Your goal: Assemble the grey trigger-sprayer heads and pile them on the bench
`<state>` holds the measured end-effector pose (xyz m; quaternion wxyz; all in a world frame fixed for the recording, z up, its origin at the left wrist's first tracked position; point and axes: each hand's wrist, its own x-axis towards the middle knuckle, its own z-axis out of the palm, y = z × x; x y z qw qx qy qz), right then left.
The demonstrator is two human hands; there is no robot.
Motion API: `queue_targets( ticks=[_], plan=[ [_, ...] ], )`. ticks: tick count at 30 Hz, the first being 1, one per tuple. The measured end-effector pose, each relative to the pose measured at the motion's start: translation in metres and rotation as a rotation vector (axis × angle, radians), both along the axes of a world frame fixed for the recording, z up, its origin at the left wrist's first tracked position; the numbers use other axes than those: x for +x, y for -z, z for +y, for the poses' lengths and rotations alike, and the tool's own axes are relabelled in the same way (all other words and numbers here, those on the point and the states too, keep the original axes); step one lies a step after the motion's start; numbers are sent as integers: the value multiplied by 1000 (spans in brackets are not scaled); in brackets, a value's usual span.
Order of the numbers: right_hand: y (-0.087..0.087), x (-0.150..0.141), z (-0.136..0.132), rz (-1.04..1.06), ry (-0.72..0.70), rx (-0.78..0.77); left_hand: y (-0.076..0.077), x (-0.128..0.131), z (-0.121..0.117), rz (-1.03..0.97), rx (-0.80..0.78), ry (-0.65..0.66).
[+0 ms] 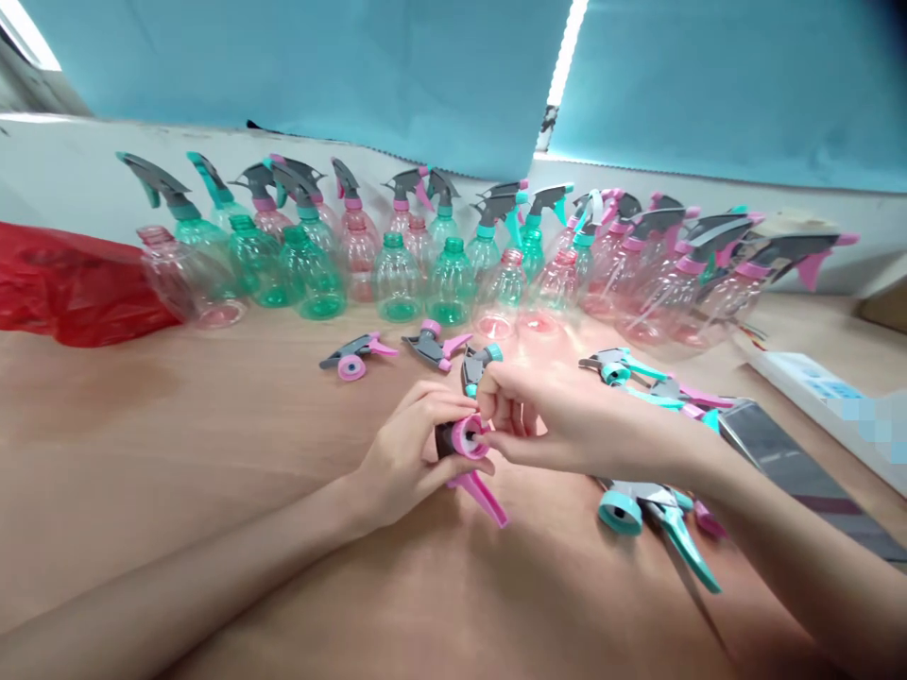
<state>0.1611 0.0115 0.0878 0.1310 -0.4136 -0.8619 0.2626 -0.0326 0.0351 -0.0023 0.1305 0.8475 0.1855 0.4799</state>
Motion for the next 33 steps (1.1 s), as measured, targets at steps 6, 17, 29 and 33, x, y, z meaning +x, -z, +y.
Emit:
queue_targets(
  ticks=[6,17,29,33],
  plan=[
    [10,-6,2,96,-17,-101,2,-5,0,13,65,-39],
    [24,-13,0,146,161,-68,-1,-5,-2,42,38,-43],
    [20,-28,-16,54,185,223,-1,-5,-1,72,31,-5],
    [21,-29,-15,98,196,213,-2,-4,-3,66,40,-23]
  ],
)
